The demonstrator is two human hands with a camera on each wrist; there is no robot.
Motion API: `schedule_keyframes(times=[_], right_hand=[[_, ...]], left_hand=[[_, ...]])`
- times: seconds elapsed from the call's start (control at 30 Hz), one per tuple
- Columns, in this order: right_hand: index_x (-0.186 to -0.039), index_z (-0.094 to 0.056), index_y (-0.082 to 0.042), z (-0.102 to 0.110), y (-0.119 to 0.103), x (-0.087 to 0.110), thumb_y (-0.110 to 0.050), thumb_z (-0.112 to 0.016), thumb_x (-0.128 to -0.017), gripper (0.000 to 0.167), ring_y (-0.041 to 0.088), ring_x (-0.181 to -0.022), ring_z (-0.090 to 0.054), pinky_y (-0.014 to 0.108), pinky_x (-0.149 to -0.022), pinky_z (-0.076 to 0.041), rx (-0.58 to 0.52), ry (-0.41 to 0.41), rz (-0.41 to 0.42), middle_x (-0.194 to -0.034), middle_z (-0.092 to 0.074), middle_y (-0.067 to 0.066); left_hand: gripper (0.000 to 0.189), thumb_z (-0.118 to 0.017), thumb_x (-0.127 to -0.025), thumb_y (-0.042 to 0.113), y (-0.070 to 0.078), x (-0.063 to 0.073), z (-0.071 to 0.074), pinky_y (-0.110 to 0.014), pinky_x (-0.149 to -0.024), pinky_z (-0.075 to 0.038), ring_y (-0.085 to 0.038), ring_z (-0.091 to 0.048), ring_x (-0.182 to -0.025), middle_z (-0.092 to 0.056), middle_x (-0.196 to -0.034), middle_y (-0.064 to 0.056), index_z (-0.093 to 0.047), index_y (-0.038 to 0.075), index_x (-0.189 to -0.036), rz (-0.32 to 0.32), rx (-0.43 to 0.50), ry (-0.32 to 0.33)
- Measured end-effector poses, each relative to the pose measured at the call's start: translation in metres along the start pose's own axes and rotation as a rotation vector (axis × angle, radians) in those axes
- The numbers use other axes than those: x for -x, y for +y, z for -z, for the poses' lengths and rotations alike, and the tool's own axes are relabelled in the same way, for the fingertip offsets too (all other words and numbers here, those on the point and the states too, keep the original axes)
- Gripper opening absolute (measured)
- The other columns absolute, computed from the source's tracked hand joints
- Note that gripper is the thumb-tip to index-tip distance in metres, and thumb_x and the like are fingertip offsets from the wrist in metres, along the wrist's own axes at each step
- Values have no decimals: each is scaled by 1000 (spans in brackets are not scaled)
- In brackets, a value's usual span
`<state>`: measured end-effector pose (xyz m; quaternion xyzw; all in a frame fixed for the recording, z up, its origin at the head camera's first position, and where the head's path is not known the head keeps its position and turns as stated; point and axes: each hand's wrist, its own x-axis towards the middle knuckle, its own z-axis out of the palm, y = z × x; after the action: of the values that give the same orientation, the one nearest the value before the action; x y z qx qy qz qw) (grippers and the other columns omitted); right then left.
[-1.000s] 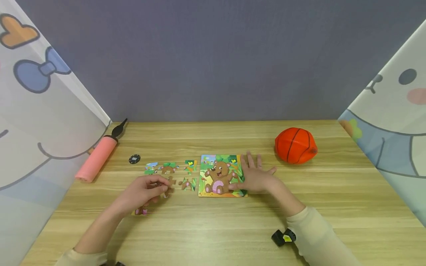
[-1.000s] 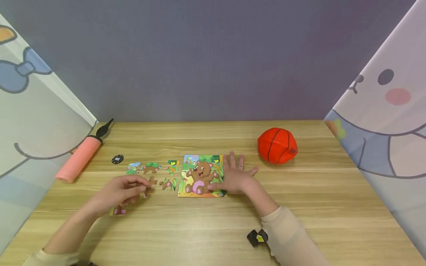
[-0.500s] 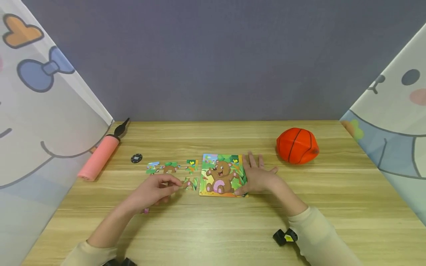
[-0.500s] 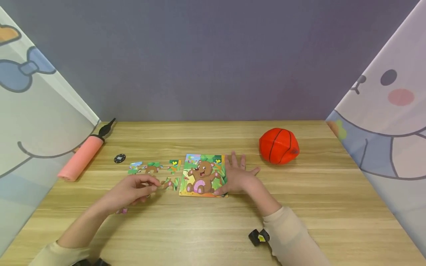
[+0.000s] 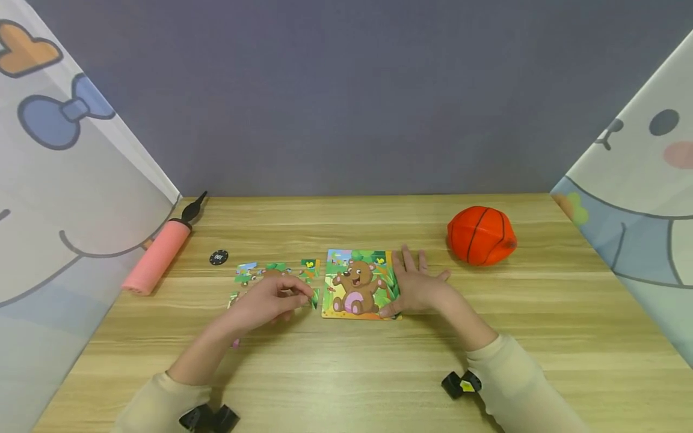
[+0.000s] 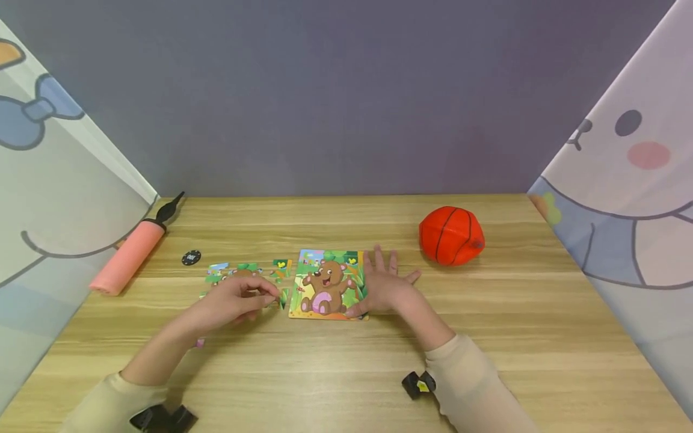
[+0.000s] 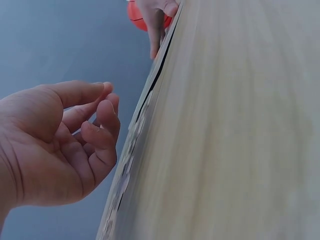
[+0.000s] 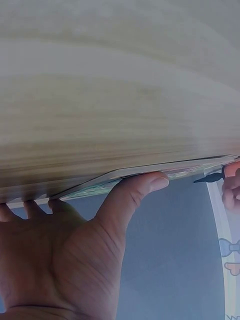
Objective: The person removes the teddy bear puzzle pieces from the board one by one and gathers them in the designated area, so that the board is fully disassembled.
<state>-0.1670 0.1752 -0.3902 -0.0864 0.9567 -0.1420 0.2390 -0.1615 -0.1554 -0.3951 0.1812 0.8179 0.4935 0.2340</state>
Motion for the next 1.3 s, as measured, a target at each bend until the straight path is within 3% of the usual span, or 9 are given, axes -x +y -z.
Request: schedule_keyframes(times=[0.23, 0.7, 1.1, 1.3], right_hand=[[-161, -2, -3, 0, -1, 0, -64, -83, -72, 135, 52, -146, 15, 92, -87, 1, 1, 2, 3, -165, 18, 19], [-161, -1, -3, 0, 0, 0, -61, -83, -73, 134, 52, -146, 16, 92, -87, 1, -9, -4, 9, -165, 17, 20], [-162, 0, -4, 1, 3, 0, -63, -82, -74, 133, 52, -146, 16, 92, -87, 1, -10, -7, 12, -165, 18, 20], [-162, 0, -5, 2, 3, 0, -61, -82, -76, 131, 51, -146, 17, 92, -87, 1, -10, -17, 16, -164, 19, 20]], left_hand=[[15, -67, -100, 19, 6, -11, -8, -24, -47, -39, -17, -50, -57, -66, -102, -8, -73, 14, -112, 36, 4, -15], [18, -65, -99, 12, 17, -33, -31, -23, -47, -36, -14, -47, -54, -64, -97, -8, -72, 10, -116, -11, 34, -69], [19, -65, -98, 13, 22, -47, -51, -27, -52, -45, -15, -52, -61, -66, -93, -6, -72, 15, -115, -50, 33, -127], [18, -67, -97, 13, 23, -50, -56, -28, -51, -49, -17, -54, -61, -66, -94, -8, -71, 13, -115, -17, 89, -129]])
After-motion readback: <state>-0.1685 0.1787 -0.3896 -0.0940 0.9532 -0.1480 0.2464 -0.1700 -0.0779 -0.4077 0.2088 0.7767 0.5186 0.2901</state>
